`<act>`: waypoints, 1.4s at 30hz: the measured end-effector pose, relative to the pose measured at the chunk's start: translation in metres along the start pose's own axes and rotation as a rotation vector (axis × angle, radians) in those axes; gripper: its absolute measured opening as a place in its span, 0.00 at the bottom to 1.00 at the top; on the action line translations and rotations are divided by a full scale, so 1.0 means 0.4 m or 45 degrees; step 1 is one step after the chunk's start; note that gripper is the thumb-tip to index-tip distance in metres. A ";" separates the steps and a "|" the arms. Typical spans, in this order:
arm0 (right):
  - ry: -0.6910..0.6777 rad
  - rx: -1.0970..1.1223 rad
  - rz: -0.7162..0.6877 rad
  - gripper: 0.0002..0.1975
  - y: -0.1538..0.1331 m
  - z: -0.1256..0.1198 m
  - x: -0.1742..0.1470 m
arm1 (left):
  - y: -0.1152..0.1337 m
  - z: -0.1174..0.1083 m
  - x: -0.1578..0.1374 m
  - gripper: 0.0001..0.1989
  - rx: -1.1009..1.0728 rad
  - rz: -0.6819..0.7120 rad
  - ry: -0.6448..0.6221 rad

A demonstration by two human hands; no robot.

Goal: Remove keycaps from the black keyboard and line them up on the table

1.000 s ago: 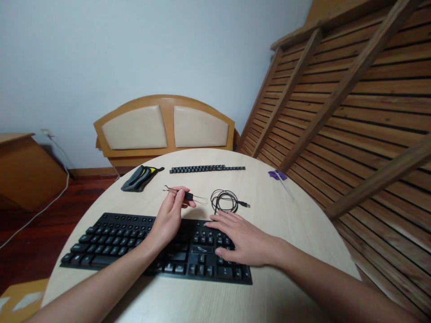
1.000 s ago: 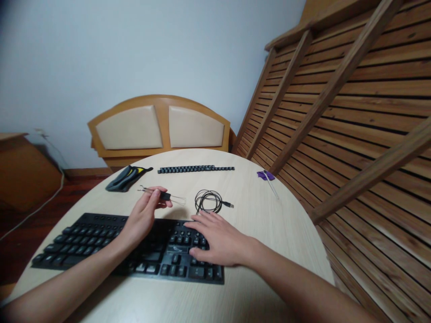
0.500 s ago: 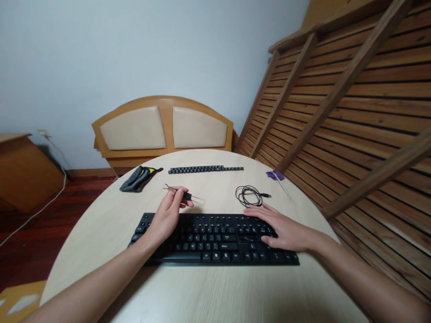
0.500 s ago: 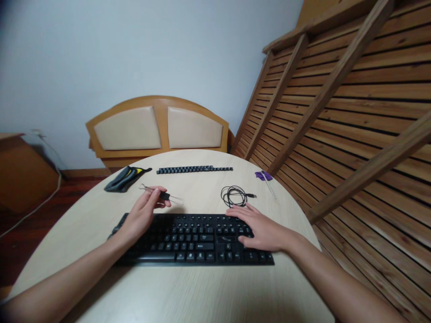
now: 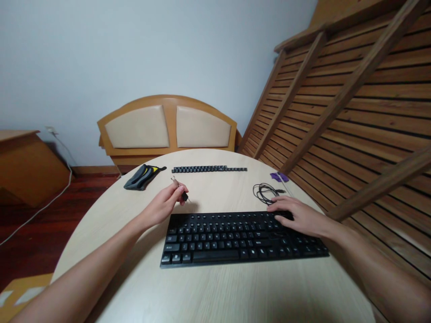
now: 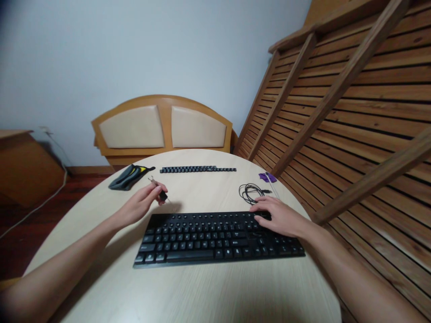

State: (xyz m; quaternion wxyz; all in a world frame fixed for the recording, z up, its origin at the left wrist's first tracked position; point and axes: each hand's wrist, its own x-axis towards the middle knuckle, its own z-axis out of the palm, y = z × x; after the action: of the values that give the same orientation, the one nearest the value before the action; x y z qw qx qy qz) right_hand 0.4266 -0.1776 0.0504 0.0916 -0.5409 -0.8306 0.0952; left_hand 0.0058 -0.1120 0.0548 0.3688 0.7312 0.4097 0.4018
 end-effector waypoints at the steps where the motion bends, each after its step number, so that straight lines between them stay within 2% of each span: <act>1: 0.030 -0.039 -0.018 0.14 -0.027 -0.004 0.018 | 0.004 -0.009 -0.001 0.19 0.047 0.008 -0.055; 5: 0.026 -0.009 -0.287 0.15 -0.176 0.001 0.100 | 0.015 -0.042 -0.007 0.19 0.191 0.029 -0.209; 11: -0.026 0.009 -0.632 0.14 -0.397 0.061 0.222 | -0.004 -0.100 0.001 0.21 0.379 0.060 -0.308; 14: 0.000 -0.022 -0.691 0.11 -0.480 0.076 0.281 | -0.013 -0.123 0.004 0.20 0.384 0.058 -0.341; 17: -0.031 -0.012 -0.657 0.11 -0.535 0.081 0.326 | -0.013 -0.132 0.003 0.19 0.375 0.033 -0.373; 20: -0.144 0.019 -0.620 0.17 -0.555 0.092 0.353 | -0.011 -0.133 0.003 0.17 0.402 0.027 -0.393; 23: -0.265 0.061 -0.691 0.22 -0.549 0.108 0.367 | -0.011 -0.130 0.004 0.15 0.489 0.051 -0.412; 27: -0.293 0.136 -0.752 0.22 -0.532 0.127 0.382 | -0.005 -0.124 0.000 0.15 0.624 0.095 -0.414; 33: -0.173 0.332 -0.522 0.21 -0.534 0.145 0.416 | 0.043 -0.118 -0.005 0.15 0.841 0.175 -0.425; 36: -0.018 0.522 -0.417 0.13 -0.540 0.158 0.434 | 0.063 -0.123 -0.002 0.15 0.873 0.162 -0.433; 38: 0.059 0.645 -0.404 0.09 -0.542 0.171 0.441 | 0.065 -0.128 -0.005 0.14 0.851 0.133 -0.393; 42: 0.087 0.836 -0.459 0.08 -0.541 0.195 0.435 | 0.042 -0.140 -0.033 0.14 0.673 -0.007 -0.311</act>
State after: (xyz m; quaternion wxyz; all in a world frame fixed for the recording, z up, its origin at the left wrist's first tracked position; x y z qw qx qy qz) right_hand 0.1467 -0.1088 0.0394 0.3030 -0.3306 -0.8343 0.3207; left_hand -0.0433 -0.1187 0.0883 0.2129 0.8439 0.4547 0.1892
